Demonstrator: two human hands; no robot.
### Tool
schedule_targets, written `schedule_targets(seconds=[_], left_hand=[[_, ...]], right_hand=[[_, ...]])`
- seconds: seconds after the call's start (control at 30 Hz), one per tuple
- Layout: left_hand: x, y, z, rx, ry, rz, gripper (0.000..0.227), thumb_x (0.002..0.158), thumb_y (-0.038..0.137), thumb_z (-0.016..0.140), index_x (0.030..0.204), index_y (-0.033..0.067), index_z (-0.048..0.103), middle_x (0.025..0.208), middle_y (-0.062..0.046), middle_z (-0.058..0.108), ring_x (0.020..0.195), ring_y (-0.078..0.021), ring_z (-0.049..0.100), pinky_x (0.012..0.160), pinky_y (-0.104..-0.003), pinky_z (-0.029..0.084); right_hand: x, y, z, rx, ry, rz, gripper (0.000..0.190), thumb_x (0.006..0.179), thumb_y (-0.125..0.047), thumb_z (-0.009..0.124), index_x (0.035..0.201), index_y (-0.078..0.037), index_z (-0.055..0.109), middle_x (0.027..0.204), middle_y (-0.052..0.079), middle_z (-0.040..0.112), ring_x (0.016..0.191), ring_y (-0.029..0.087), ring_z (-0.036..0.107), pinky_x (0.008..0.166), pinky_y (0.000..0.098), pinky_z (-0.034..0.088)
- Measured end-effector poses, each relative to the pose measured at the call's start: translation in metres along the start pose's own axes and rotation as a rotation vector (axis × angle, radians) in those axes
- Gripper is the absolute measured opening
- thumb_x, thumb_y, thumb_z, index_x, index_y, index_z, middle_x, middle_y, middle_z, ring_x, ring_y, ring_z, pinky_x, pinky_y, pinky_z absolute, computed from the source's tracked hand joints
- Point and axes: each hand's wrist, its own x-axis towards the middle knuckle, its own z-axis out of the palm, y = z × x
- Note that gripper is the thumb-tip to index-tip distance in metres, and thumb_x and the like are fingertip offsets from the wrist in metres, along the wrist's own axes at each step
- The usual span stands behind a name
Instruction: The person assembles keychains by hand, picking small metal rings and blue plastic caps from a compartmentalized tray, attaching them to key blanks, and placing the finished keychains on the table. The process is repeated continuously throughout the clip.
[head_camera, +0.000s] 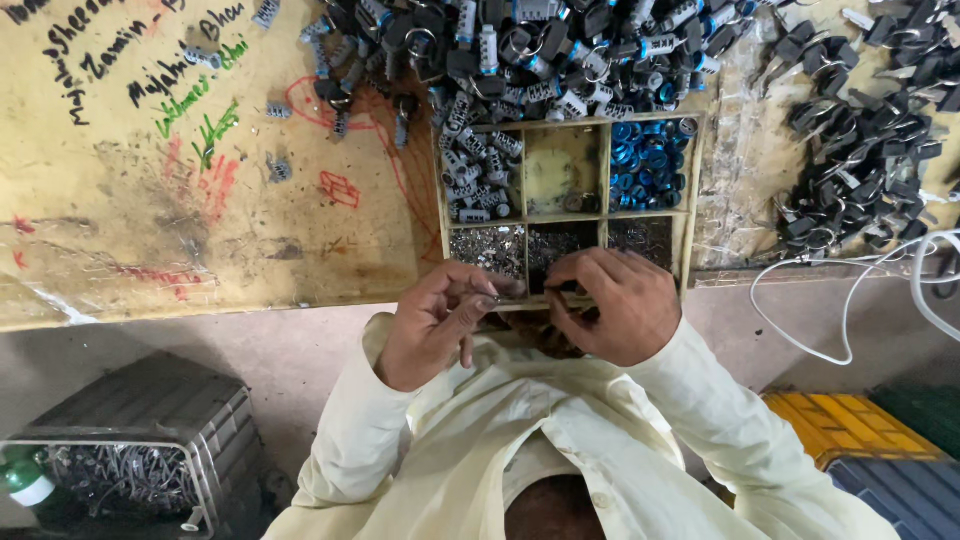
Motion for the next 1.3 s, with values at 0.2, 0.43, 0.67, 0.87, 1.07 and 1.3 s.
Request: schedule_targets(seconds=[0.2, 0.43, 0.67, 0.87, 1.07, 1.3], left_hand=[[0.0, 0.009, 0.001, -0.164, -0.287, -0.212, 0.014, 0.098, 0.011, 0.067, 0.107, 0.0037, 0.06, 0.106, -0.004, 0.073, 0.054, -0.0029, 0.053, 0.046, -0.02, 0.043], [0.012, 0.018, 0.037, 0.819, 0.19, 0.503, 0.017, 0.092, 0.005, 0.078, 0.108, 0.009, 0.075, 0.1, -0.007, 0.076, 0.076, -0.0155, 0.069, 0.069, -0.027, 0.055], [0.022, 0.017, 0.043, 0.553, 0.036, 0.225, 0.017, 0.093, 0.007, 0.076, 0.111, 0.0061, 0.077, 0.099, -0.007, 0.077, 0.085, -0.0126, 0.071, 0.076, -0.026, 0.057], [0.026, -0.007, 0.042, 0.039, -0.123, 0.053, 0.022, 0.102, 0.011, 0.07, 0.12, -0.0012, 0.071, 0.11, -0.005, 0.076, 0.1, -0.0085, 0.068, 0.091, -0.025, 0.057], [0.03, -0.012, 0.043, 0.019, -0.113, 0.019, 0.024, 0.102, 0.009, 0.069, 0.123, -0.0018, 0.071, 0.113, -0.007, 0.076, 0.102, -0.0095, 0.068, 0.094, -0.025, 0.057], [0.029, 0.004, 0.042, 0.255, -0.077, 0.058, 0.02, 0.1, 0.011, 0.072, 0.116, -0.0006, 0.075, 0.108, -0.008, 0.079, 0.097, -0.0085, 0.07, 0.089, -0.025, 0.058]], right_hand=[[-0.01, 0.005, 0.005, 0.105, -0.009, 0.097, 0.026, 0.074, -0.005, 0.08, 0.098, -0.011, 0.07, 0.099, 0.006, 0.072, 0.085, 0.029, 0.068, 0.075, 0.0392, 0.056], [-0.019, 0.011, 0.006, 0.184, 0.058, 0.081, 0.033, 0.078, 0.001, 0.077, 0.108, -0.012, 0.074, 0.104, 0.009, 0.071, 0.089, 0.029, 0.066, 0.079, 0.0388, 0.053], [-0.043, 0.013, 0.011, 0.667, 0.135, 0.374, 0.053, 0.086, 0.008, 0.074, 0.133, -0.005, 0.054, 0.104, 0.008, 0.075, 0.088, 0.013, 0.068, 0.072, 0.0247, 0.055], [-0.051, 0.023, 0.002, 0.669, 0.08, 0.356, 0.055, 0.092, 0.009, 0.073, 0.14, -0.004, 0.05, 0.104, 0.01, 0.077, 0.083, 0.008, 0.068, 0.066, 0.0208, 0.048], [-0.033, 0.023, -0.02, 0.454, 0.021, 0.26, 0.055, 0.087, 0.002, 0.081, 0.136, -0.004, 0.056, 0.097, 0.003, 0.078, 0.074, 0.008, 0.058, 0.061, 0.0231, 0.042], [-0.013, 0.015, -0.033, 0.333, -0.062, 0.208, 0.05, 0.083, -0.005, 0.086, 0.129, -0.005, 0.065, 0.095, 0.002, 0.079, 0.069, 0.015, 0.058, 0.061, 0.0267, 0.047]])
